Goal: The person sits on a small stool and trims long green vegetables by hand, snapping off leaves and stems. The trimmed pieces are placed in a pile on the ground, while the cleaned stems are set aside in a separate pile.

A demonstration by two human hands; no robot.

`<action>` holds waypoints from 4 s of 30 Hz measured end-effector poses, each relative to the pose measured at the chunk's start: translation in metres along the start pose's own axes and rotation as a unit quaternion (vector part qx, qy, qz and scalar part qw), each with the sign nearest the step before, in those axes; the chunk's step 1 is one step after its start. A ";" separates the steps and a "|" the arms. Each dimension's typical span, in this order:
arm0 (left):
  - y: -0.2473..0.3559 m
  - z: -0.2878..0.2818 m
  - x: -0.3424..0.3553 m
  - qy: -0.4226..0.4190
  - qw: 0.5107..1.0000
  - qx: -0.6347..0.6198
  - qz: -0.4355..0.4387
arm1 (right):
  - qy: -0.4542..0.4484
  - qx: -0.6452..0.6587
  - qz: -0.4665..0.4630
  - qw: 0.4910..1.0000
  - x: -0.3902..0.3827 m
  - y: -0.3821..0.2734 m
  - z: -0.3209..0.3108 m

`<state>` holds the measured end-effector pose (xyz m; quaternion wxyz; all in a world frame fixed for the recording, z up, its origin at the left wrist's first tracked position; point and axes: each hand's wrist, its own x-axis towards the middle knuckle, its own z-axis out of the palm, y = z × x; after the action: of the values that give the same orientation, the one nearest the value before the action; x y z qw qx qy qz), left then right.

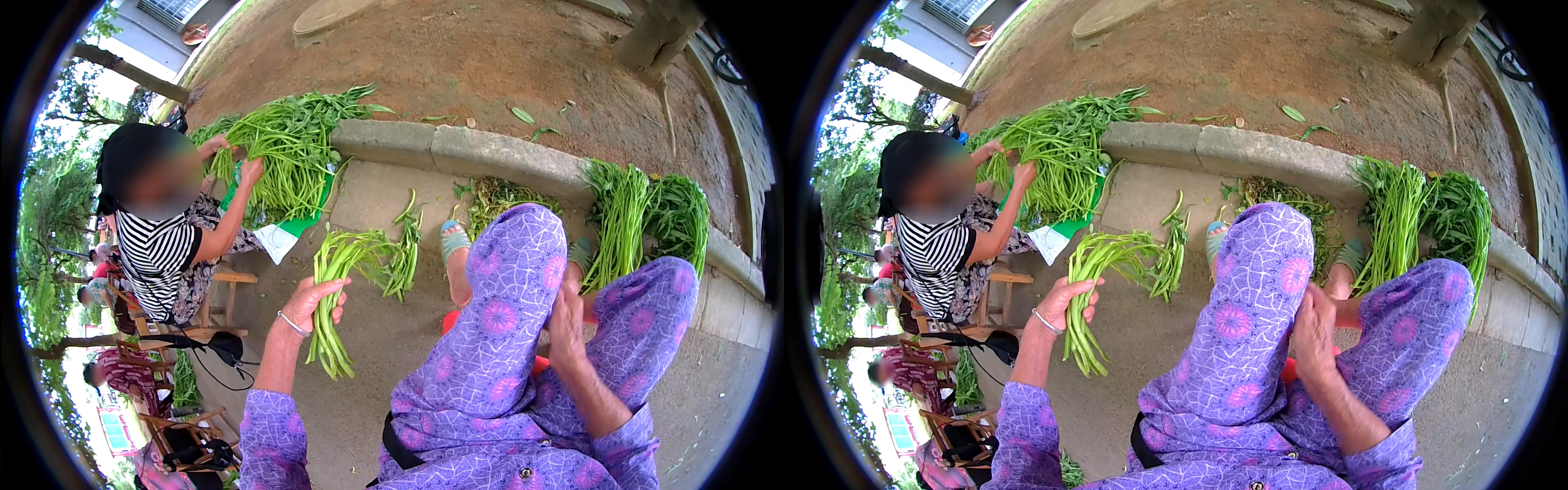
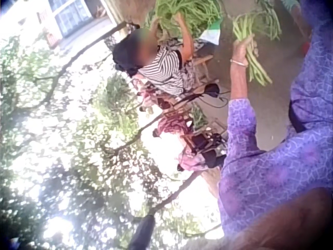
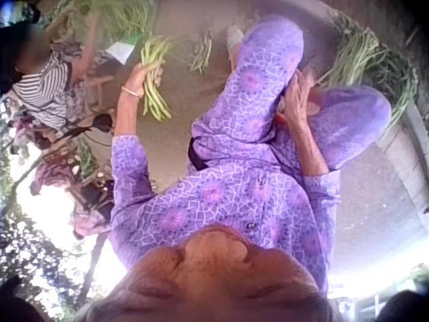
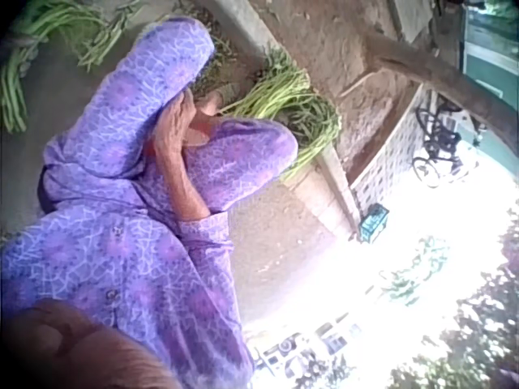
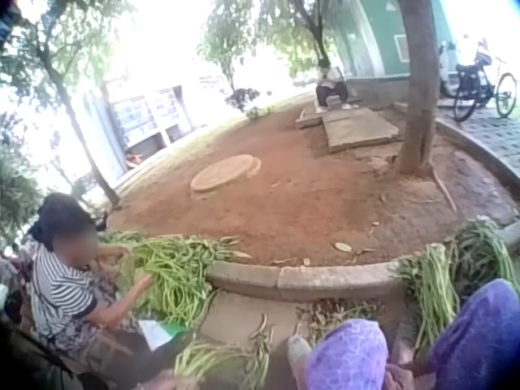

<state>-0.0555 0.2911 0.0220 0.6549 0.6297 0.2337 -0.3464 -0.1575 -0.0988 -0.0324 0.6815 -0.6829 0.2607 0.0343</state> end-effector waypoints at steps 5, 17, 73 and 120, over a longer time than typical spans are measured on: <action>0.000 -0.002 -0.002 0.011 1.000 -0.002 0.003 | 0.020 0.111 0.028 0.993 -0.005 0.011 0.012; 0.012 -0.002 -0.004 -0.014 0.999 -0.004 0.038 | -0.028 0.125 0.032 0.991 0.014 0.040 -0.008; 0.114 0.019 0.075 -0.031 0.953 0.067 0.293 | -0.008 0.249 0.053 0.967 0.018 0.015 -0.004; -0.115 -0.049 0.240 0.205 0.760 0.617 0.015 | 0.031 0.162 0.049 0.985 0.025 0.040 0.004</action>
<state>0.0208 0.3046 -0.2369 0.0669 0.9568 0.0886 -0.2686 -0.1508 -0.1004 -0.0789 0.7725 -0.5504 0.3168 0.0035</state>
